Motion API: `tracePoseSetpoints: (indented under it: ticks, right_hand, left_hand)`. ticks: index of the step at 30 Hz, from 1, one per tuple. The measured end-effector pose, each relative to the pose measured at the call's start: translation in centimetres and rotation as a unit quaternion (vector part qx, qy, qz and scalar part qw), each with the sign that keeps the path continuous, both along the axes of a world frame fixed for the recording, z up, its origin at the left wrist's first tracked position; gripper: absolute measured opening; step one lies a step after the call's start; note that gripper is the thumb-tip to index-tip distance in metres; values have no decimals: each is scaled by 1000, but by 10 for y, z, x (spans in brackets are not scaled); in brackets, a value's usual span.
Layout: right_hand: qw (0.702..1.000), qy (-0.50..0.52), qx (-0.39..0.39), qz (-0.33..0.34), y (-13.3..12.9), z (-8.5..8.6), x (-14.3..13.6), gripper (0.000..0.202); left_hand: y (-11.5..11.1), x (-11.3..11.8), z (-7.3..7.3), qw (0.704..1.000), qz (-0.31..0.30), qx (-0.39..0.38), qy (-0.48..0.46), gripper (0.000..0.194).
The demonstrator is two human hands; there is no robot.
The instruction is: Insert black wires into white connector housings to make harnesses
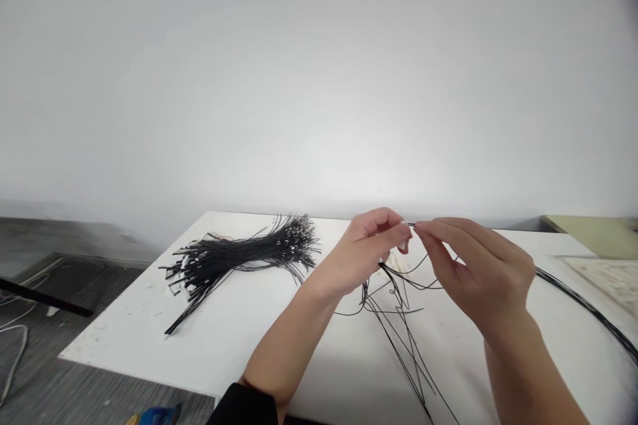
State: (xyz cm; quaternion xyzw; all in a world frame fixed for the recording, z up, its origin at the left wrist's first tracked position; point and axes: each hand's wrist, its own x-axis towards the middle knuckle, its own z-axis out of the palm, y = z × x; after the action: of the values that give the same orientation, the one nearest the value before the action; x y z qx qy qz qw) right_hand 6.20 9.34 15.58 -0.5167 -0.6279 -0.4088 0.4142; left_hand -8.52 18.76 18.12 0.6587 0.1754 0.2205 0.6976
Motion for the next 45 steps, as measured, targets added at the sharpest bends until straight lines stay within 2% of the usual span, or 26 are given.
tracePoseSetpoints:
  ticks: [10, 12, 15, 17, 19, 21, 24, 26, 38, 45]
  right_hand:
    - [999, -29, -8, -11, 3, 1, 1, 30]
    - [999, -33, 1, -20, 3, 1, 1, 35]
    - [995, -33, 64, -63, -4, 4, -2, 38]
    - [995, -3, 89, -49, -11, 7, -6, 37]
    - [997, 49, 51, 17, -17, 9, -12, 34]
    - [992, 95, -36, 79, -19, 10, -18, 26]
    - [974, 128, -159, 96, -15, 6, -23, 11]
    - [966, 136, -198, 94, -10, 2, -25, 7]
    - [949, 176, -234, 115, -4, -3, -30, 7]
    - [904, 274, -303, 127, -2, 0, -31, 7]
  left_hand:
    - [2, -1, 3, 998, -16, -63, -4, 27]
    - [3, -2, 5, 996, 4, -79, -27, 28]
    - [8, -3, 6, 990, 60, -102, -82, 30]
    - [11, -4, 6, 981, 99, -118, -115, 32]
    - [14, -4, 6, 974, 123, -137, -132, 32]
    - [15, -4, 6, 968, 136, -160, -139, 31]
    - [14, -4, 6, 961, 139, -187, -147, 31]
    - [13, -3, 6, 960, 134, -196, -149, 30]
    - [10, 2, 4, 957, 108, -241, -120, 29]
    - [9, 3, 3, 965, 99, -221, -101, 32]
